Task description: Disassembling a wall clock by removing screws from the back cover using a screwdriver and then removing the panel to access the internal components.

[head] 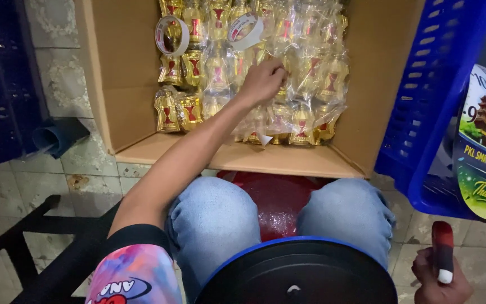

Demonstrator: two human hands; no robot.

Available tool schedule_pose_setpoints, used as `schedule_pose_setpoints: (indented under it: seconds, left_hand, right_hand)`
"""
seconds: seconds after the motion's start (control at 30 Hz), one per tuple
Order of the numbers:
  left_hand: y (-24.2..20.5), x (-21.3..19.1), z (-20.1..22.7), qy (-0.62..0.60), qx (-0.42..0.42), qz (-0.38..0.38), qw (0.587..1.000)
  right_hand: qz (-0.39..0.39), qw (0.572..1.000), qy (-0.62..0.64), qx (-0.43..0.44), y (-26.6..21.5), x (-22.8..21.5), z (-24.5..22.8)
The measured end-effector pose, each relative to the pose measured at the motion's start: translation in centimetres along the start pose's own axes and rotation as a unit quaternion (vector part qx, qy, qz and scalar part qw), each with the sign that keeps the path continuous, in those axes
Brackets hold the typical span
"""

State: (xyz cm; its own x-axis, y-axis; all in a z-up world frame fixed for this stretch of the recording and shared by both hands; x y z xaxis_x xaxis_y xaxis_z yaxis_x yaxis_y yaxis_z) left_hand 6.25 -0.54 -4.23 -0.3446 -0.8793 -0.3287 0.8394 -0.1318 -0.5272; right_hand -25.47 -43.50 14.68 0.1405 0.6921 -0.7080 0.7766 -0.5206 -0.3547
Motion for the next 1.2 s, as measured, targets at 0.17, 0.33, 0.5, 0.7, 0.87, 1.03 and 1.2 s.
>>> schedule_pose_setpoints:
  seconds: [0.17, 0.33, 0.5, 0.7, 0.87, 1.03, 1.2]
  left_hand:
    - [-1.1, -1.7, 2.2, 0.007, 0.01, -0.004, 1.0]
    - [-2.2, -4.7, 3.6, 0.017, -0.001, -0.003, 1.0]
    - [-6.6, -6.6, 5.6, -0.066, -0.033, -0.012, 0.997]
    - [-11.4, -10.2, 8.9, 0.085, 0.16, 0.099, 0.978]
    - [-30.2, -8.8, 19.8, 0.186, 0.33, 0.056, 0.924]
    - [-37.7, -1.9, 18.1, 0.266, 0.272, -0.007, 0.925]
    - [-39.1, -1.7, 17.0, 0.23, 0.246, 0.077, 0.939]
  right_hand:
    - [0.007, 1.0, -0.002, -0.025, 0.1, -0.6, 0.4]
    - [0.009, 0.998, 0.053, -0.043, 0.2, -1.5, 3.0]
    - [-0.004, 0.992, -0.128, -0.011, -2.0, -2.6, -3.0]
    - [-0.029, 0.998, -0.014, -0.059, 2.6, -0.6, 10.9]
    - [-0.096, 0.972, -0.208, 0.049, 6.1, 4.7, 21.1]
    - [-0.124, 0.977, -0.173, 0.001, 10.2, 8.7, 34.5]
    - [-0.169, 0.971, -0.169, -0.007, 10.4, 10.4, 33.0]
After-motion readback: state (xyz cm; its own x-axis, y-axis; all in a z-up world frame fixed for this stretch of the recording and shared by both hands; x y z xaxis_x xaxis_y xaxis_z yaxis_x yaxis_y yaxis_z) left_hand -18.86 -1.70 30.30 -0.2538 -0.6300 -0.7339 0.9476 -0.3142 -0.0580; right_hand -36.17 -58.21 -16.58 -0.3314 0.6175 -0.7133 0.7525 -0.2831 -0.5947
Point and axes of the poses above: each hand's wrist, its own y-axis towards the middle knuckle, its own x-axis out of the palm, z = x × y, the point moved 7 cm from there along y, towards the middle knuckle, and after that the axes turned 1 degree about x, right-handed, at the moved point
